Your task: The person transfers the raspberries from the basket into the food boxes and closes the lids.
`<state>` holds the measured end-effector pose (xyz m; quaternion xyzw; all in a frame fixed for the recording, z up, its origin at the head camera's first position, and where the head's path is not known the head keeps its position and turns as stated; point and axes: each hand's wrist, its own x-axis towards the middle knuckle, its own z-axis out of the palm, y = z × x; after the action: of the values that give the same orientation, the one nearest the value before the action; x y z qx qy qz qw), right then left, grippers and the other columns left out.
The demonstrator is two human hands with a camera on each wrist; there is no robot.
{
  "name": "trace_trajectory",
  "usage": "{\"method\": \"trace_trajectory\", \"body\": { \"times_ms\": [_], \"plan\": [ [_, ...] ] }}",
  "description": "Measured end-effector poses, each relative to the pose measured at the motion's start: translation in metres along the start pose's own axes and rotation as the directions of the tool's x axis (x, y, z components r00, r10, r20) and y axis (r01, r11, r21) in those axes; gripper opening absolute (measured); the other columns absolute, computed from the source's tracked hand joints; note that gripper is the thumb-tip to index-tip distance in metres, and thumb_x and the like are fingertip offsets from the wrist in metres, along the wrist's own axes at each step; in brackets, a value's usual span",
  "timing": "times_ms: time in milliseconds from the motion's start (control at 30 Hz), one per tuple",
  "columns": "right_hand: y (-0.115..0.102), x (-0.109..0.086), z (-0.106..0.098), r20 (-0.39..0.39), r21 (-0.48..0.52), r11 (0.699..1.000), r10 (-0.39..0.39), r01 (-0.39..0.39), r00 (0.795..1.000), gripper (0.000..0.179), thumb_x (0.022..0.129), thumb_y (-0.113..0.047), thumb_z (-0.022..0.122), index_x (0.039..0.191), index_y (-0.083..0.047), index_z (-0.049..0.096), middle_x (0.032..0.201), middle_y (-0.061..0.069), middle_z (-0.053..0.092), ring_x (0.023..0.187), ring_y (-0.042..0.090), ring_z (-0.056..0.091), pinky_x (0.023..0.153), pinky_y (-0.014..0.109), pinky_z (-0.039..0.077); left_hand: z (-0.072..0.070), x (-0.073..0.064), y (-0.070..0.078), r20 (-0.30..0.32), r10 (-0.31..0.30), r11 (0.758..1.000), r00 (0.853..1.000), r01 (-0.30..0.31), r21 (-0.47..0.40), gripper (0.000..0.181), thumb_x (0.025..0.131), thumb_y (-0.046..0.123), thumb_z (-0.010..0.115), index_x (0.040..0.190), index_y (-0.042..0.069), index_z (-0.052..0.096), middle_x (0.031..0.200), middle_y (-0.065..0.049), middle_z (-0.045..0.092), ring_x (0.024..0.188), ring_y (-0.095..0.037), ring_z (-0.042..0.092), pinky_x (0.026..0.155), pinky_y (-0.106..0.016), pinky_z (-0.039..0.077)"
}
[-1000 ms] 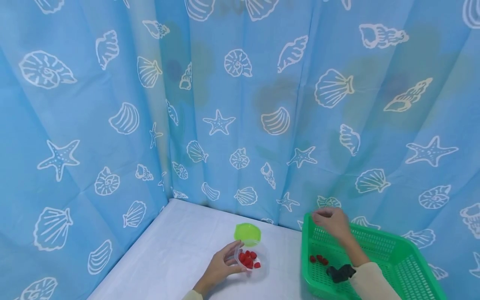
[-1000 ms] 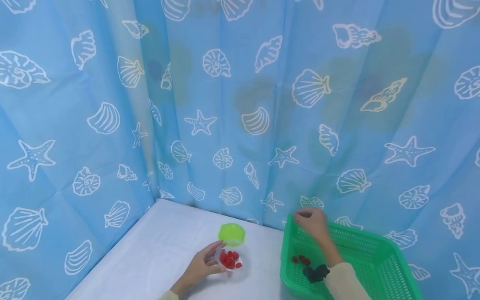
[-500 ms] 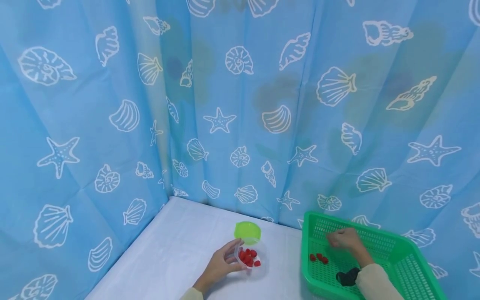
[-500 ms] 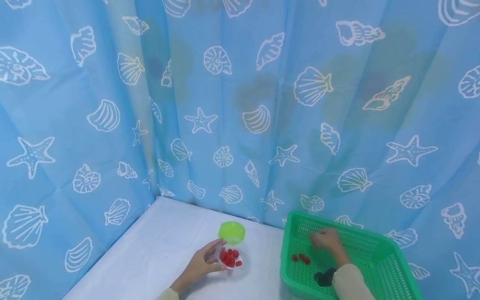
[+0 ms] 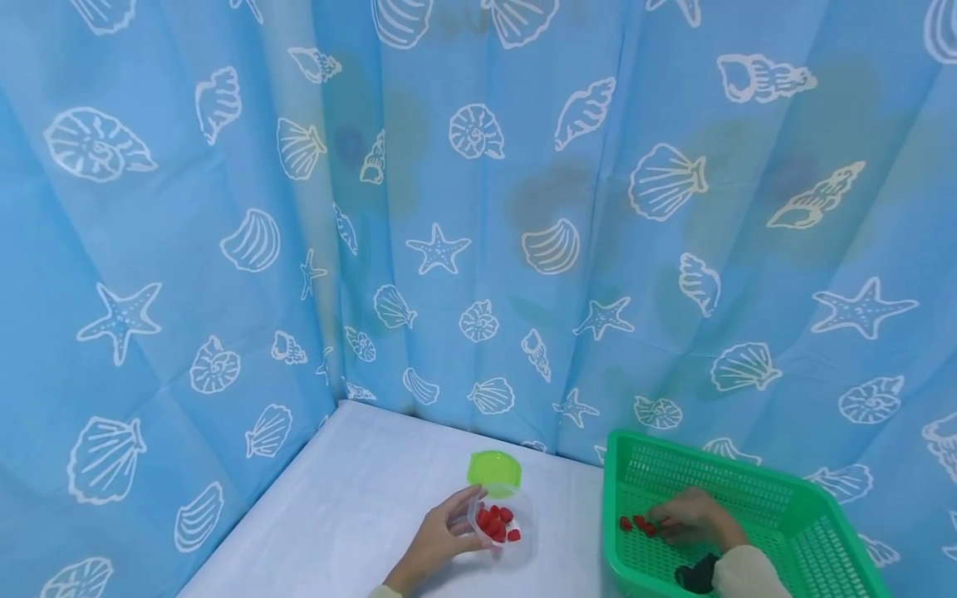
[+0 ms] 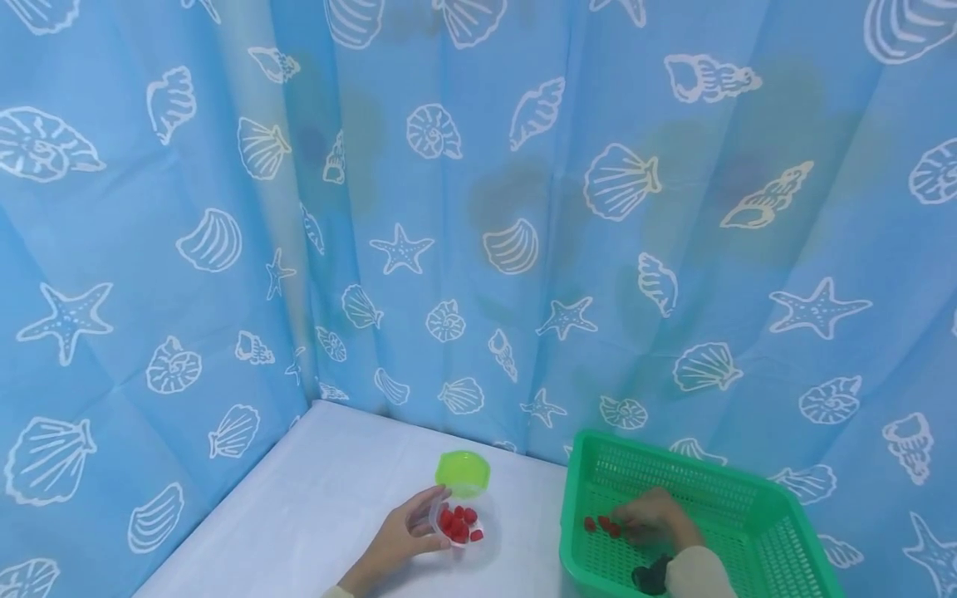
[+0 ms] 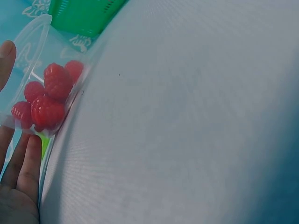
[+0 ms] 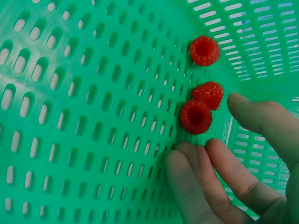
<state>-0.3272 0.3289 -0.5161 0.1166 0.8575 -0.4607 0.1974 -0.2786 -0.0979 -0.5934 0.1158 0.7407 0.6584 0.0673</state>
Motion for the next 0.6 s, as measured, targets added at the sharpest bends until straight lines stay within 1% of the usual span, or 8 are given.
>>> {"method": "trace_trajectory", "body": {
  "times_ms": [100,200,300,467,600],
  "plan": [
    [-0.0027,-0.0010,0.0023,-0.004,-0.014,1.000,0.002,-0.002,1.000,0.030,0.080,-0.015,0.077,0.095,0.007,0.065,0.095,0.023,0.065,0.081,0.029,0.069,0.073,0.040,0.060,0.0003,0.0013,-0.0007,0.004,0.004,1.000,1.000,-0.004,-0.002,0.078,0.078,0.032,0.083,0.145,0.023,0.046,0.143,-0.001,0.051,0.132,-0.029,0.047,0.098,-0.039,0.049],
    [-0.0033,0.0012,0.0040,-0.002,-0.024,1.000,0.004,-0.005,1.000,0.023,0.078,-0.012,0.078,0.088,0.004,0.065,0.091,0.021,0.065,0.080,0.029,0.069,0.073,0.040,0.060,-0.0009,0.0023,-0.0015,0.013,0.019,1.000,1.000,-0.019,-0.017,0.076,0.078,0.029,0.083,0.145,0.023,0.047,0.144,-0.002,0.051,0.132,-0.029,0.047,0.098,-0.039,0.048],
    [-0.0009,0.0051,0.0043,0.001,-0.037,0.999,0.015,-0.015,1.000,0.017,0.076,-0.009,0.078,0.083,0.001,0.067,0.087,0.019,0.067,0.077,0.027,0.069,0.072,0.039,0.060,-0.0013,0.0022,-0.0015,0.018,0.022,0.999,1.000,-0.022,-0.028,0.076,0.079,0.028,0.082,0.145,0.023,0.046,0.144,-0.002,0.050,0.133,-0.028,0.046,0.099,-0.039,0.048],
    [0.0024,0.0087,0.0043,0.001,-0.054,0.998,0.027,-0.027,1.000,0.013,0.074,-0.006,0.078,0.081,0.001,0.069,0.083,0.017,0.067,0.075,0.026,0.068,0.071,0.037,0.060,-0.0004,0.0005,0.0003,0.014,0.018,0.999,1.000,-0.017,-0.032,0.077,0.079,0.027,0.083,0.146,0.021,0.045,0.144,-0.004,0.051,0.132,-0.031,0.047,0.099,-0.040,0.048],
    [-0.0006,0.0058,0.0057,-0.008,-0.067,0.998,0.020,-0.021,1.000,0.012,0.075,-0.005,0.076,0.078,0.001,0.067,0.084,0.018,0.068,0.076,0.027,0.068,0.072,0.038,0.060,0.0001,0.0016,0.0002,0.006,0.010,0.999,1.000,-0.010,-0.033,0.077,0.078,0.028,0.083,0.146,0.022,0.046,0.143,-0.003,0.051,0.132,-0.030,0.047,0.098,-0.040,0.049]
  ]
}}
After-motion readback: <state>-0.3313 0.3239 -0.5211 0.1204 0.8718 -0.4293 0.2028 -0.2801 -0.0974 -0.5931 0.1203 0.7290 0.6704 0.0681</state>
